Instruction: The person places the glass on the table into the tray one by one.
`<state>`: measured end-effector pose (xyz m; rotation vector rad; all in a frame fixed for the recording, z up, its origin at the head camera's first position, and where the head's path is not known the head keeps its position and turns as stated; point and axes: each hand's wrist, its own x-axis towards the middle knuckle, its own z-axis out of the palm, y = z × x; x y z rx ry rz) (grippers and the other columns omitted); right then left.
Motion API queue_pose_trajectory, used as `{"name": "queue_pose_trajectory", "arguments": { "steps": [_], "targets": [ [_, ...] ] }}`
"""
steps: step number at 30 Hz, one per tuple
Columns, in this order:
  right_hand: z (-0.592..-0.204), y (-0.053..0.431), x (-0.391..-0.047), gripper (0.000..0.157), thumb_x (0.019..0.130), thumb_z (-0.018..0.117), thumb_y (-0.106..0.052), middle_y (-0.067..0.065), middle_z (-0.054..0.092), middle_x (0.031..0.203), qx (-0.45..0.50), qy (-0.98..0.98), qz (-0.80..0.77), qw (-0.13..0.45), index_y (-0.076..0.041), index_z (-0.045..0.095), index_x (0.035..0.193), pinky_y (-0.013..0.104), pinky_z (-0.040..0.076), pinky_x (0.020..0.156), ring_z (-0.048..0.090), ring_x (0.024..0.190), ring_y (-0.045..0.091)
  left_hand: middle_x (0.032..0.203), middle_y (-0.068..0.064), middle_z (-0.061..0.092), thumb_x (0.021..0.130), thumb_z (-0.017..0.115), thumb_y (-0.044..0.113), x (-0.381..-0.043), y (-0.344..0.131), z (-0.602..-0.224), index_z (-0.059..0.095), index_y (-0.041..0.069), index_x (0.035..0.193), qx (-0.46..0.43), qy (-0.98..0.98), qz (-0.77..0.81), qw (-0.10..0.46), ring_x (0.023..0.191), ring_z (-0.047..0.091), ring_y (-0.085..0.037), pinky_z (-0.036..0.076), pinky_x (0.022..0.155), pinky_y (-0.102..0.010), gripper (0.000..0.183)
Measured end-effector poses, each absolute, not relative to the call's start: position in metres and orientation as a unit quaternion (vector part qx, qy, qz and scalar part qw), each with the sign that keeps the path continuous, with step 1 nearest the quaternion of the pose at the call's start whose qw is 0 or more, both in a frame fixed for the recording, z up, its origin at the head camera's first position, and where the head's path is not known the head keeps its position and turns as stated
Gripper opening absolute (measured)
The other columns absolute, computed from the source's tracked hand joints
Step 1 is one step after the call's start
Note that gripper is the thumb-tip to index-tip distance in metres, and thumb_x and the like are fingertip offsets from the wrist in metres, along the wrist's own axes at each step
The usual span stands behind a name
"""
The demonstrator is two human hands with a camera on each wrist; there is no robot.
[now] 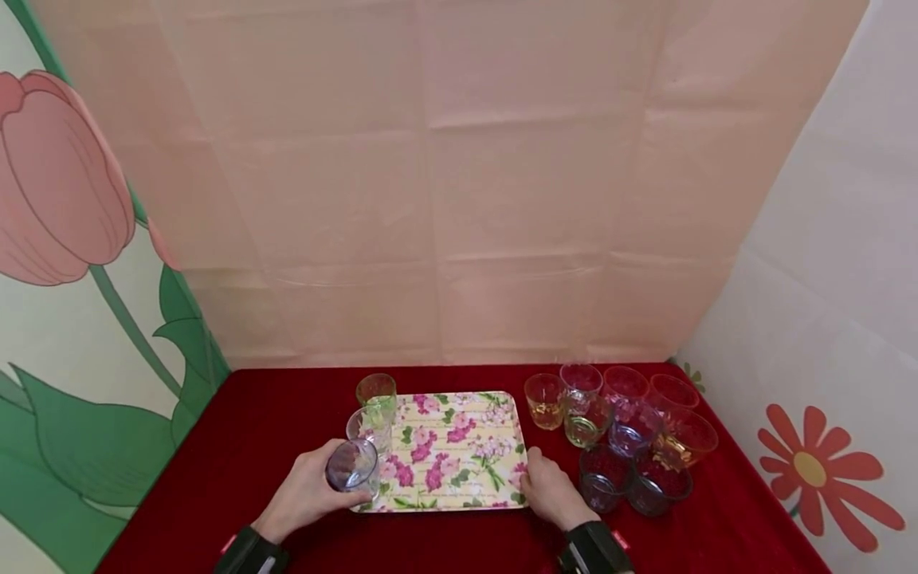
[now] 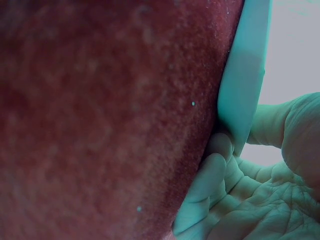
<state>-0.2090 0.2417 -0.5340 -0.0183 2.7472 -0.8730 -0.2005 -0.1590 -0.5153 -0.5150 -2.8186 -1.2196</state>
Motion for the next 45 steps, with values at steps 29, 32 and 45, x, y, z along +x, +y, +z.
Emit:
{"name": "queue_pose_trajectory", "arguments": {
  "steps": [29,32,45],
  "targets": [
    [-0.534,0.241,-0.208,0.016,0.099,0.055,-0.003,0.007,0.05,0.08,-0.01,0.947,-0.299,0.115,0.005,0.048,0.11,0.031,0.041,0.057,0.05,0.067,0.02,0.123,-0.012,0.066,0.073,0.086,0.058,-0.204,-0.157,-0.511,0.056,-0.001,0.137,-0.166,-0.92,-0.352,-0.052,0.103,0.065,-0.019,0.059,0.083,-0.039,0.092],
    [-0.534,0.241,-0.208,0.017,0.099,0.055,-0.004,0.007,0.05,0.08,-0.008,0.947,-0.298,0.116,0.005,0.048,0.111,0.032,0.041,0.057,0.05,0.067,0.02,0.122,-0.013,0.066,0.08,0.083,0.053,-0.205,-0.162,-0.508,0.057,-0.002,0.136,-0.167,-0.917,-0.358,-0.057,0.096,0.064,-0.016,0.058,0.075,-0.031,0.082],
    [-0.534,0.242,-0.207,0.022,0.098,0.056,-0.005,0.008,0.055,0.083,-0.004,0.948,-0.302,0.105,0.008,0.051,0.114,0.031,0.043,0.057,0.052,0.066,0.019,0.107,-0.009,0.068,0.113,0.033,0.03,-0.214,-0.188,-0.505,0.063,-0.001,0.128,-0.214,-0.868,-0.448,-0.017,0.092,0.066,-0.024,0.058,0.074,-0.032,0.045]
  ]
}}
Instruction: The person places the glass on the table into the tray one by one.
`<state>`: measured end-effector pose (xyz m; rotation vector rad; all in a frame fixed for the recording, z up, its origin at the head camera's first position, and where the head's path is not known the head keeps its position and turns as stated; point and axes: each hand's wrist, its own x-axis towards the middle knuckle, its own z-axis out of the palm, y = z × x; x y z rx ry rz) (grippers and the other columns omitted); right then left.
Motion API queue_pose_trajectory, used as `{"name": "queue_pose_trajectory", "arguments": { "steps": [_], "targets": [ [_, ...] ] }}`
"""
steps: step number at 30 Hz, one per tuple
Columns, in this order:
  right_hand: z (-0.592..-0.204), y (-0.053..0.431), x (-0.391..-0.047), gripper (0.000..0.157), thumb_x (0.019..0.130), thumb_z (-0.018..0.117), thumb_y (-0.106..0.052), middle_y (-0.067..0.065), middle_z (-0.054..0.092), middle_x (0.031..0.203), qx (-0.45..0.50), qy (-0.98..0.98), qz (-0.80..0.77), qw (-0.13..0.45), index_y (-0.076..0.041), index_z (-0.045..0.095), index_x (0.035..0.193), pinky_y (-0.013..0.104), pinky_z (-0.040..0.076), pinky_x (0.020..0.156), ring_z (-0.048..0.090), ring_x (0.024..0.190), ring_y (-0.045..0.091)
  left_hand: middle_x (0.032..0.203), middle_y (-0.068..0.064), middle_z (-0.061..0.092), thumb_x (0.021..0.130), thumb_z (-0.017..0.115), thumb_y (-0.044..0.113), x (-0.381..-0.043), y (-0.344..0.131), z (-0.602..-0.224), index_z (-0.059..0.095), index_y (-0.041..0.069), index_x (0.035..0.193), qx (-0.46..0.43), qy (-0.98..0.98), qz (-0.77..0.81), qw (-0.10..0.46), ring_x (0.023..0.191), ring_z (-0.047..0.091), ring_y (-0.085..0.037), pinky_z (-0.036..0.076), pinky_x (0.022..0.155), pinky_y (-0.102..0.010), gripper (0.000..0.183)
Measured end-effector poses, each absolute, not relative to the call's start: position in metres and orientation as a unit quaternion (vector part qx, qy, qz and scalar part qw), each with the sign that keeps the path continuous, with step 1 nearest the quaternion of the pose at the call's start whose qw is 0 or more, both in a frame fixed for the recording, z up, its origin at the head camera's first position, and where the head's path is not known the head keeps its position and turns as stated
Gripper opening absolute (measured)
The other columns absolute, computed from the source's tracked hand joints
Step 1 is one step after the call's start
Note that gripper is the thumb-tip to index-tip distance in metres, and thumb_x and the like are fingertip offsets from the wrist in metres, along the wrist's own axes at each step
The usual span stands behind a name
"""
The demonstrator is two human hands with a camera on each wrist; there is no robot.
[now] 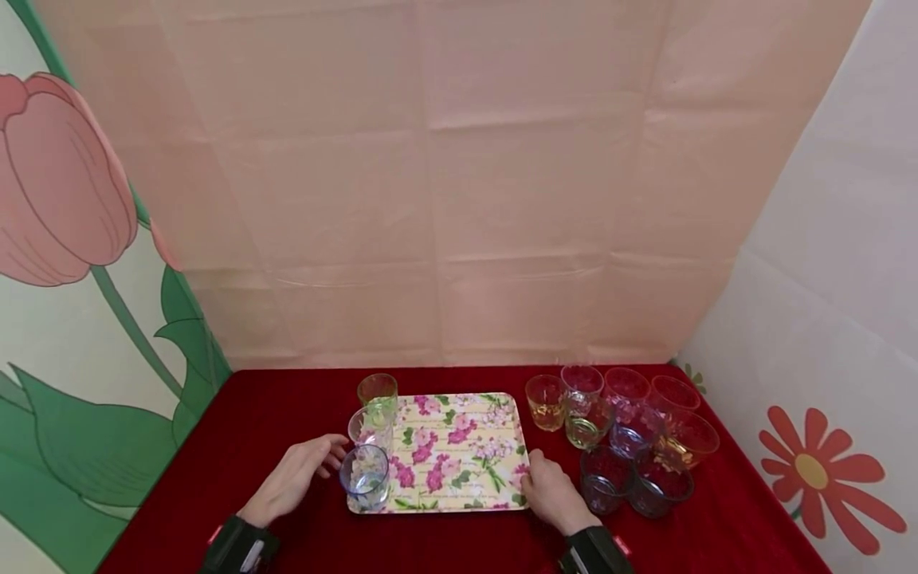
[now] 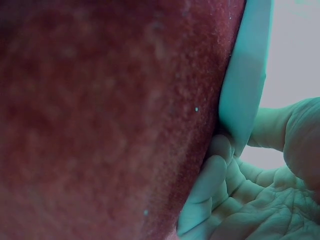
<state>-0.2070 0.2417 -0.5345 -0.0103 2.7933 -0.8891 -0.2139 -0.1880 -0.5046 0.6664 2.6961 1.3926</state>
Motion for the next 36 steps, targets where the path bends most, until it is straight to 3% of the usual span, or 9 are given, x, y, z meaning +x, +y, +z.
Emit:
{"name": "queue_pose_trajectory", "arguments": {
  "steps": [3,10,13,19,25,36],
  "targets": [
    [-0.533,0.243,-0.205,0.024,0.099,0.056,-0.006,0.007,0.056,0.082,0.0,0.945,-0.308,0.106,0.01,0.051,0.117,0.031,0.042,0.057,0.052,0.066,0.018,0.105,-0.012,0.068,0.112,0.034,0.024,-0.217,-0.19,-0.505,0.062,-0.004,0.128,0.204,0.865,0.458,0.02,0.09,0.066,-0.027,0.059,0.074,-0.034,0.043],
    [-0.532,0.246,-0.203,0.026,0.099,0.06,-0.01,0.004,0.062,0.083,0.013,0.944,-0.315,0.095,0.007,0.059,0.119,0.03,0.043,0.058,0.053,0.066,0.016,0.091,-0.004,0.07,0.1,0.061,0.012,-0.232,-0.188,-0.512,0.068,-0.002,0.119,0.122,0.904,0.408,0.04,0.076,0.065,-0.016,0.053,0.062,-0.029,0.024],
    [-0.533,0.246,-0.201,0.026,0.098,0.062,-0.011,0.003,0.064,0.083,0.012,0.945,-0.317,0.084,0.006,0.062,0.117,0.03,0.044,0.058,0.055,0.067,0.015,0.087,-0.004,0.069,0.098,0.067,0.012,-0.234,-0.186,-0.515,0.07,-0.002,0.114,0.116,0.904,0.407,0.063,0.069,0.064,-0.016,0.054,0.057,-0.03,0.022],
    [-0.534,0.245,-0.199,0.027,0.097,0.064,-0.011,0.003,0.066,0.08,0.008,0.944,-0.322,0.073,0.007,0.065,0.117,0.03,0.044,0.056,0.056,0.064,0.015,0.078,-0.002,0.067,0.097,0.068,0.011,-0.238,-0.183,-0.519,0.072,-0.001,0.109,0.122,0.899,0.408,0.1,0.061,0.063,-0.016,0.054,0.052,-0.029,0.017],
    [-0.531,0.245,-0.198,0.027,0.096,0.065,-0.011,0.004,0.068,0.082,0.01,0.946,-0.318,0.062,0.007,0.066,0.116,0.031,0.049,0.058,0.061,0.068,0.013,0.073,0.001,0.065,0.097,0.066,0.008,-0.242,-0.177,-0.52,0.073,0.002,0.103,0.149,0.907,0.383,0.094,0.064,0.062,-0.014,0.05,0.055,-0.028,0.012],
    [-0.514,0.245,-0.189,0.026,0.094,0.07,-0.011,0.007,0.069,0.09,-0.004,0.953,-0.301,-0.036,0.007,0.069,0.113,0.035,0.056,0.063,0.064,0.077,0.016,0.067,0.003,0.059,0.093,0.064,0.0,-0.244,-0.172,-0.523,0.073,0.008,0.089,0.165,0.916,0.354,0.091,0.059,0.056,-0.011,0.045,0.054,-0.026,0.012]
  ]
}}
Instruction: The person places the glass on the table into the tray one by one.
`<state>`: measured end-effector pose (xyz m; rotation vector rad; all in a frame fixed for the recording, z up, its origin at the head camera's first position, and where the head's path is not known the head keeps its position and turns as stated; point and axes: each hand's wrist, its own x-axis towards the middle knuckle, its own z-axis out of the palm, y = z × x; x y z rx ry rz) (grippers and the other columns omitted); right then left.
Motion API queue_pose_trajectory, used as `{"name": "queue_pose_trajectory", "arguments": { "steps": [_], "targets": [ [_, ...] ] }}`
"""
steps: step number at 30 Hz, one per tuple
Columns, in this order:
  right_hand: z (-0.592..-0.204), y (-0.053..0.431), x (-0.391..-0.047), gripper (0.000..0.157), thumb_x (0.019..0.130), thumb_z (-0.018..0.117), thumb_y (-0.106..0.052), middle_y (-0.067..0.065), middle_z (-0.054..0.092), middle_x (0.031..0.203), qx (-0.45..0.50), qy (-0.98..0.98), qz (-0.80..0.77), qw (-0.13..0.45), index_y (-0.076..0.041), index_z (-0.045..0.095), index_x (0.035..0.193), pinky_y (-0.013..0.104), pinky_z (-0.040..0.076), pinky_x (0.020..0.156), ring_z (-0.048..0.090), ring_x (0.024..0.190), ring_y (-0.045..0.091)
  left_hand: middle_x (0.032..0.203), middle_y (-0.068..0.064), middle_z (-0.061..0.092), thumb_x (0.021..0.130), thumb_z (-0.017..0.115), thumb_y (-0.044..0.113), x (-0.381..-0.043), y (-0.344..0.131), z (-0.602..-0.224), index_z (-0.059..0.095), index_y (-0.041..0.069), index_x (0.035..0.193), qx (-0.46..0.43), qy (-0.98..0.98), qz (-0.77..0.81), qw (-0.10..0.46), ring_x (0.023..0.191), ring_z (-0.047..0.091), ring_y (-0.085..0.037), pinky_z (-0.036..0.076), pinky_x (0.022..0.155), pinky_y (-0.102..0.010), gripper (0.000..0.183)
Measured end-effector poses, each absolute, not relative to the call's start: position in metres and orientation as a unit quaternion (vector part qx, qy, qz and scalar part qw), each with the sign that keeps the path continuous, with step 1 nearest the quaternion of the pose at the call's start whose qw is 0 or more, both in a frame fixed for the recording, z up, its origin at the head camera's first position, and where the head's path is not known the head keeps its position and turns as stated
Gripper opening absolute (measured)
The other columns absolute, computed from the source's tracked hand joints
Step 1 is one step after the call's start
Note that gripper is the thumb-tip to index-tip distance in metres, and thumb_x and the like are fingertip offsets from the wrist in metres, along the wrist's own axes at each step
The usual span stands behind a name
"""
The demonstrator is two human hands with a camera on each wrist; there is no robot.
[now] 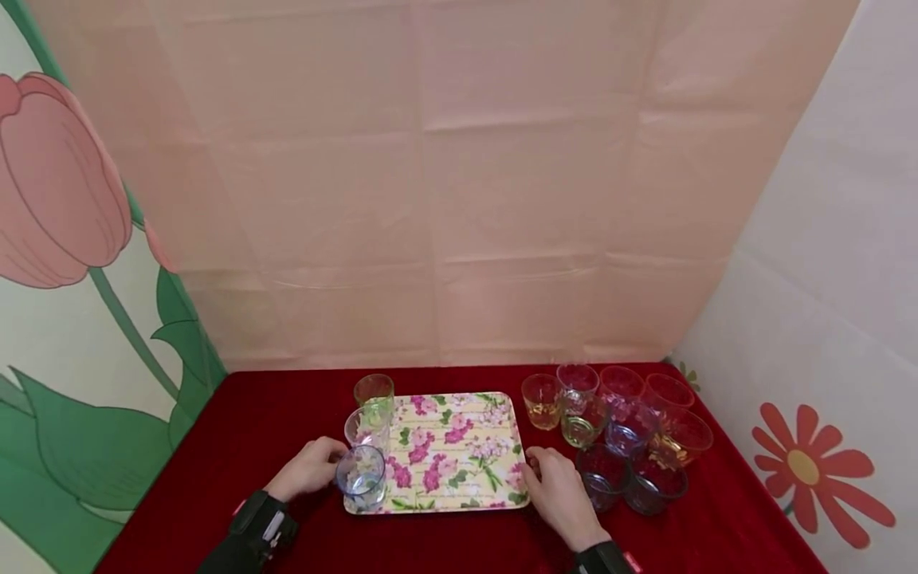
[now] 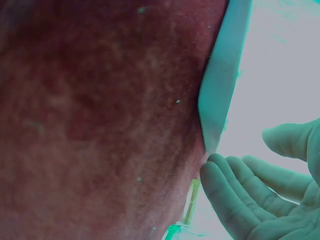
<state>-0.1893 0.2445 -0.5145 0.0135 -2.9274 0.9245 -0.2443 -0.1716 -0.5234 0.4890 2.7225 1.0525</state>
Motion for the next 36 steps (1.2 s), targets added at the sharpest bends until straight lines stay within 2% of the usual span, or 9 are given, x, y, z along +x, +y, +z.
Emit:
{"name": "queue_pose_trajectory", "arguments": {
  "steps": [4,7,12,14,17,20,25,32,36],
  "targets": [
    [-0.509,0.242,-0.185,0.024,0.095,0.069,-0.011,0.01,0.071,0.095,0.004,-0.949,0.308,0.073,0.004,0.071,0.114,0.038,0.059,0.067,0.068,0.082,0.02,0.065,0.005,0.057,0.095,0.065,0.005,-0.247,-0.171,-0.524,0.07,0.011,0.083,0.174,0.918,0.345,0.093,0.058,0.054,-0.01,0.043,0.053,-0.025,0.015],
    [-0.507,0.243,-0.181,0.019,0.094,0.071,-0.008,0.012,0.073,0.098,0.017,-0.942,0.301,0.144,0.0,0.073,0.11,0.038,0.058,0.066,0.069,0.082,0.022,0.065,0.004,0.055,0.096,0.065,0.007,-0.248,-0.17,-0.525,0.068,0.012,0.08,0.177,0.919,0.34,0.096,0.059,0.052,-0.011,0.042,0.053,-0.025,0.017],
    [-0.504,0.251,-0.177,0.016,0.088,0.076,-0.002,0.01,0.073,0.097,0.068,-0.921,0.263,0.277,-0.006,0.076,0.103,0.03,0.05,0.055,0.067,0.074,0.02,0.069,0.004,0.053,0.094,0.063,0.002,-0.247,-0.17,-0.526,0.067,0.013,0.08,0.175,0.921,0.335,0.097,0.062,0.05,-0.012,0.04,0.055,-0.026,0.018],
    [-0.502,0.258,-0.177,0.017,0.085,0.078,-0.001,0.009,0.072,0.097,0.084,-0.914,0.246,0.31,-0.006,0.076,0.101,0.033,0.052,0.056,0.067,0.075,0.021,0.069,0.004,0.052,0.093,0.063,0.001,-0.247,-0.17,-0.526,0.067,0.013,0.08,0.182,0.92,0.334,0.089,0.062,0.049,-0.012,0.039,0.055,-0.026,0.018],
    [-0.501,0.272,-0.176,0.018,0.083,0.081,-0.004,0.01,0.071,0.097,0.085,-0.909,0.223,0.341,-0.007,0.076,0.099,0.045,0.056,0.065,0.067,0.084,0.026,0.068,0.004,0.051,0.094,0.064,0.003,-0.247,-0.17,-0.526,0.066,0.012,0.079,0.194,0.919,0.334,0.081,0.061,0.048,-0.011,0.039,0.055,-0.025,0.017],
    [-0.501,0.288,-0.175,0.019,0.081,0.084,-0.01,0.013,0.07,0.096,0.063,-0.907,0.207,0.36,-0.005,0.076,0.097,0.054,0.055,0.068,0.065,0.087,0.032,0.068,0.005,0.051,0.096,0.064,0.009,-0.248,-0.17,-0.527,0.066,0.013,0.079,0.197,0.919,0.332,0.083,0.061,0.048,-0.011,0.039,0.056,-0.025,0.018],
    [-0.503,0.314,-0.175,0.031,0.075,0.089,-0.02,0.021,0.07,0.096,0.04,-0.91,0.181,0.37,-0.002,0.075,0.096,0.06,0.053,0.069,0.063,0.086,0.039,0.071,0.004,0.053,0.098,0.064,0.011,-0.248,-0.171,-0.527,0.066,0.013,0.081,0.197,0.92,0.327,0.09,0.063,0.049,-0.012,0.04,0.057,-0.027,0.017],
    [-0.509,0.331,-0.172,0.047,0.071,0.091,-0.037,0.025,0.07,0.098,0.036,-0.929,0.137,0.343,-0.002,0.076,0.097,0.064,0.051,0.067,0.065,0.08,0.043,0.071,0.003,0.053,0.097,0.064,0.008,-0.246,-0.171,-0.526,0.065,0.013,0.08,0.198,0.922,0.321,0.089,0.063,0.049,-0.013,0.04,0.057,-0.027,0.018],
    [-0.511,0.334,-0.17,0.051,0.071,0.09,-0.042,0.025,0.07,0.099,0.028,-0.938,0.124,0.323,-0.002,0.075,0.1,0.065,0.051,0.067,0.066,0.08,0.043,0.074,0.002,0.055,0.096,0.063,0.006,-0.248,-0.17,-0.526,0.066,0.012,0.083,0.192,0.923,0.318,0.097,0.066,0.05,-0.014,0.041,0.059,-0.028,0.015]
  ]
}}
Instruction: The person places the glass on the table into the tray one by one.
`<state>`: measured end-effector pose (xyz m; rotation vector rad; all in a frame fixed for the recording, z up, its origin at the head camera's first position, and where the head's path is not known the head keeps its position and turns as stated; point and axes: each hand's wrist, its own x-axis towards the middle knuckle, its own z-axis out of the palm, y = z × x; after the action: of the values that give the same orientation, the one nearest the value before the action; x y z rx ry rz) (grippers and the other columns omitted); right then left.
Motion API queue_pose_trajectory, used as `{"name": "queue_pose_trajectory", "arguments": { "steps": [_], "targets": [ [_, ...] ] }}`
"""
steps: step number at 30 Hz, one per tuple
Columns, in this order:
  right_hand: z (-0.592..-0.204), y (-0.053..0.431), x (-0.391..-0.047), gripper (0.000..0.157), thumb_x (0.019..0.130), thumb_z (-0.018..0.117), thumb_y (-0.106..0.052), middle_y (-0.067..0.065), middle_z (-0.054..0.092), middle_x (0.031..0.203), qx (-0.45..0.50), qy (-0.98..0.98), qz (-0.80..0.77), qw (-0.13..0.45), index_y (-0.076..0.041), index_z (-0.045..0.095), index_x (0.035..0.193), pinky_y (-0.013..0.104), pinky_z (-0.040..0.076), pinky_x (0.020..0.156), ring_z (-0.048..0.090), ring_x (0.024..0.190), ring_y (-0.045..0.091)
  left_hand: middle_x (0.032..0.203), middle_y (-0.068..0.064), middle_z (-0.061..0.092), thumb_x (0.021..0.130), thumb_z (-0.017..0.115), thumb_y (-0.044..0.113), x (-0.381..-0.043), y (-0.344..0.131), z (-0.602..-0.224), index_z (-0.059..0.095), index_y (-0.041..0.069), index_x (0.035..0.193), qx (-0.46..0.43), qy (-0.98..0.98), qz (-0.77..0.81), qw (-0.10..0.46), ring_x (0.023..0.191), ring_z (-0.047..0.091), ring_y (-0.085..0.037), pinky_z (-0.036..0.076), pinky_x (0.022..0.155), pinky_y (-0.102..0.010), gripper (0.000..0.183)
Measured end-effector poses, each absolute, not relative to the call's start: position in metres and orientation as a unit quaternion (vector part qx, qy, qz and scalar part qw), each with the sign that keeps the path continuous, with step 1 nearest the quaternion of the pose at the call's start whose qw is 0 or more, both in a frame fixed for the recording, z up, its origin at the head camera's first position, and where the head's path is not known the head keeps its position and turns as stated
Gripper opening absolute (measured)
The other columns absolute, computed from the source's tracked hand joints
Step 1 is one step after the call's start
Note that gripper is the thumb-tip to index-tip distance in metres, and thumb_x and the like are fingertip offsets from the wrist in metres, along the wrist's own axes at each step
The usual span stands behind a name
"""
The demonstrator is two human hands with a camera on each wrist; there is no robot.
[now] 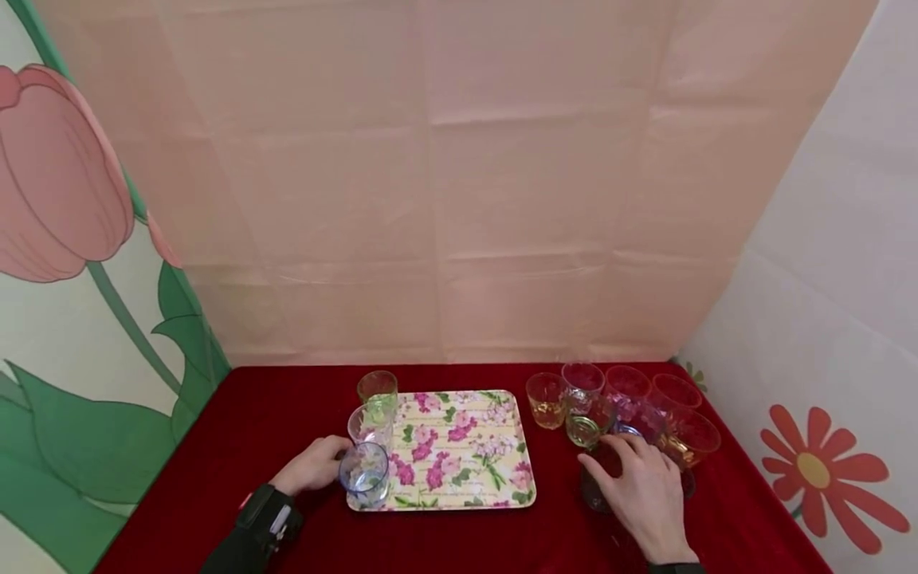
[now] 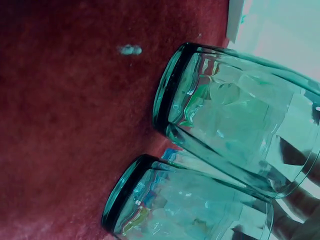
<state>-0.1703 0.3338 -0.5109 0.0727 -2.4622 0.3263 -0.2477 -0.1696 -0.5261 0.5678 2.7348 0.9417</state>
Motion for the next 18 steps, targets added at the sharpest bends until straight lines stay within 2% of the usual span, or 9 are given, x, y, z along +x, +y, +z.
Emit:
{"name": "queue_pose_trajectory", "arguments": {
  "steps": [6,10,12,14,18],
  "targets": [
    [-0.5102,0.3345,-0.1672,0.061,0.075,0.085,-0.054,0.025,0.071,0.105,0.011,-0.956,0.123,0.265,-0.003,0.075,0.106,0.072,0.043,0.083,0.064,0.094,0.046,0.078,0.001,0.056,0.098,0.063,0.007,-0.2483,-0.1681,-0.5265,0.068,0.011,0.087,0.181,0.924,0.319,0.105,0.069,0.051,-0.015,0.042,0.062,-0.029,0.013],
    [-0.5088,0.3345,-0.1652,0.081,0.076,0.074,-0.072,0.031,0.066,0.118,-0.008,-0.974,0.109,0.199,-0.003,0.07,0.118,0.082,0.024,0.099,0.057,0.109,0.051,0.078,0.002,0.056,0.097,0.062,0.006,-0.2487,-0.1686,-0.5284,0.068,0.011,0.087,0.181,0.925,0.318,0.105,0.068,0.051,-0.014,0.042,0.061,-0.029,0.013],
    [-0.5082,0.3353,-0.1641,0.091,0.073,0.071,-0.078,0.032,0.063,0.122,-0.007,-0.98,0.097,0.174,-0.002,0.067,0.124,0.085,0.013,0.102,0.054,0.113,0.053,0.077,0.002,0.056,0.096,0.063,0.005,-0.2489,-0.1692,-0.5289,0.068,0.011,0.087,0.182,0.924,0.319,0.103,0.068,0.051,-0.014,0.042,0.061,-0.029,0.013],
    [-0.5074,0.3367,-0.1633,0.096,0.071,0.075,-0.076,0.033,0.061,0.124,0.001,-0.984,0.087,0.156,0.0,0.063,0.128,0.086,0.005,0.103,0.053,0.114,0.054,0.076,0.002,0.057,0.096,0.063,0.006,-0.2491,-0.1698,-0.5289,0.068,0.011,0.086,0.186,0.923,0.321,0.101,0.067,0.051,-0.014,0.042,0.06,-0.029,0.013],
    [-0.5062,0.3396,-0.1627,0.095,0.069,0.086,-0.06,0.033,0.059,0.125,0.02,-0.986,0.094,0.135,0.006,0.057,0.132,0.085,0.003,0.104,0.052,0.116,0.052,0.075,0.002,0.056,0.097,0.063,0.007,-0.2494,-0.1705,-0.5282,0.067,0.012,0.084,0.189,0.921,0.325,0.102,0.066,0.051,-0.013,0.042,0.059,-0.028,0.014]
  ]
}}
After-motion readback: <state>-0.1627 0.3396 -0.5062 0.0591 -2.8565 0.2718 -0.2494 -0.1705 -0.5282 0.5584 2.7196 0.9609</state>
